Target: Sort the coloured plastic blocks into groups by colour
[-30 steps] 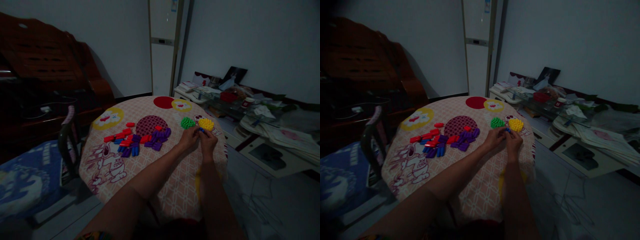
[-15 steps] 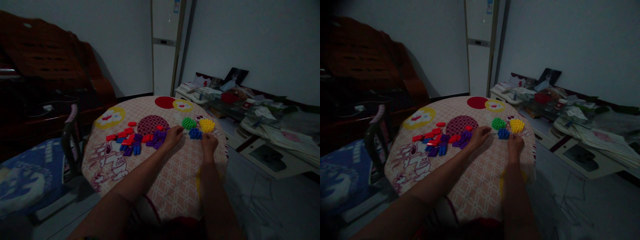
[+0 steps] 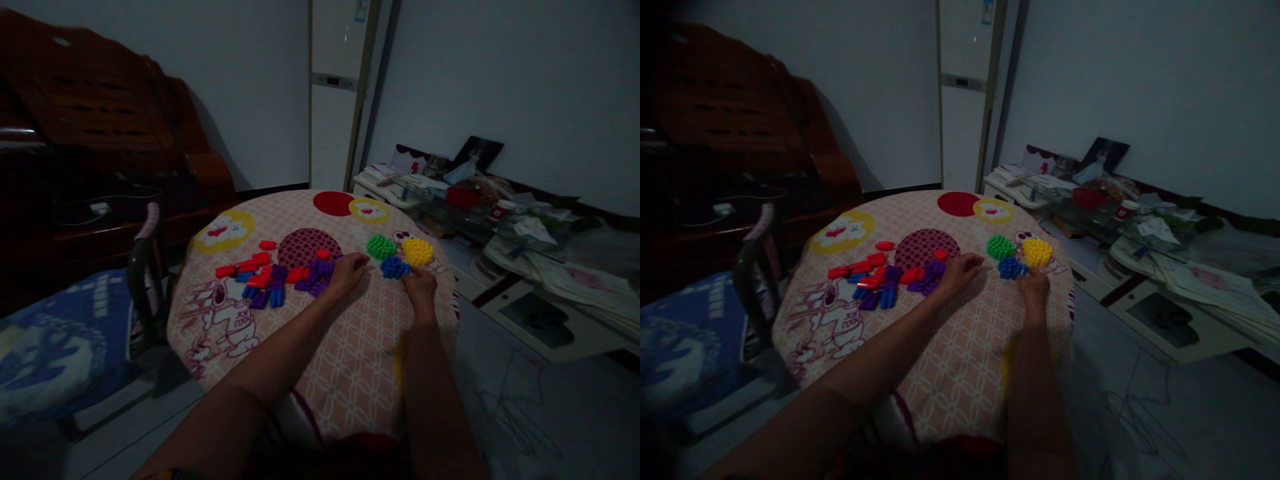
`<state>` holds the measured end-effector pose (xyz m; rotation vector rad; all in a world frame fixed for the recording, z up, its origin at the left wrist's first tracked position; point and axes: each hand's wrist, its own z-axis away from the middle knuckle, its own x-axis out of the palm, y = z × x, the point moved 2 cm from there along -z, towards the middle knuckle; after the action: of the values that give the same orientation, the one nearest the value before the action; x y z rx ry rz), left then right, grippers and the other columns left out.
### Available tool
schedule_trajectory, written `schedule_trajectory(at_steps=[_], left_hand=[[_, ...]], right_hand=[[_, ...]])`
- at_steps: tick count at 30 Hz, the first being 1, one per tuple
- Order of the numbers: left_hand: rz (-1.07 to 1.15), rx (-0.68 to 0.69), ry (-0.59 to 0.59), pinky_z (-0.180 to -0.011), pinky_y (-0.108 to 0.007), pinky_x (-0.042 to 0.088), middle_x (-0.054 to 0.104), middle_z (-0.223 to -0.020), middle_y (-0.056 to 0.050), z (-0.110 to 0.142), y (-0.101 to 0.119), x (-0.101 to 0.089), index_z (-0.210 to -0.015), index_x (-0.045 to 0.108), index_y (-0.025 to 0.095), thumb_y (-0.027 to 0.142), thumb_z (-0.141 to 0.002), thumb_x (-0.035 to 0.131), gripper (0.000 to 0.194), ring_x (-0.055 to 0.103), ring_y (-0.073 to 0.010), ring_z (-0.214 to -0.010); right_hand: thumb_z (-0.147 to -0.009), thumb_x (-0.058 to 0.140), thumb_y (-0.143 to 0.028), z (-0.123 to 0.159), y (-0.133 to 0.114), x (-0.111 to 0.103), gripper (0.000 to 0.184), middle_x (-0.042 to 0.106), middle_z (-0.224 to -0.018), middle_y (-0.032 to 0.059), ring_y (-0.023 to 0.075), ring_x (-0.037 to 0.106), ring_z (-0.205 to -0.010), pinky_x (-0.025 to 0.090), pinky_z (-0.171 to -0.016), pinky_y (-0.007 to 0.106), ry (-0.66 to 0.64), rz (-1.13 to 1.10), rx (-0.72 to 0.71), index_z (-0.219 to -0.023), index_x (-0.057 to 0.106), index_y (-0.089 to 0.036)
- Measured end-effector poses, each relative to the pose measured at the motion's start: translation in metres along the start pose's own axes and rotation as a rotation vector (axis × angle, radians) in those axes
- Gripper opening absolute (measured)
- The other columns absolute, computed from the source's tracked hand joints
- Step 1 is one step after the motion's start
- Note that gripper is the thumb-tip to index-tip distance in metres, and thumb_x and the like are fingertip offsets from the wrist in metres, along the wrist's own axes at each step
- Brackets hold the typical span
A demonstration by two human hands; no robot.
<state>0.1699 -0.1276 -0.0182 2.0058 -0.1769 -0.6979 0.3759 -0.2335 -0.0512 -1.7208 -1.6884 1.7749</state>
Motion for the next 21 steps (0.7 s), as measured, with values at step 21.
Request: schedule_trajectory(at_steps=[21], left_hand=[[-0.043, -0.001, -0.032, -0.085, -0.03, 0.056, 0.077, -0.097, -0.007, 0.0, -0.008, 0.0, -0.101, 0.074, 0.013, 0.003, -0.079, 0.061, 0.027, 0.071, -0.0172, -0.087]], right_hand=[[-0.076, 0.056, -0.024, -0.011, -0.002, -0.006, 0.027, 0.057, -0.041, 0.0053, 0.0213, 0.06, -0.048, 0.047, -0.059, 0.031, 0.007, 0.041, 0.168, -0.05, 0.065, -0.021]])
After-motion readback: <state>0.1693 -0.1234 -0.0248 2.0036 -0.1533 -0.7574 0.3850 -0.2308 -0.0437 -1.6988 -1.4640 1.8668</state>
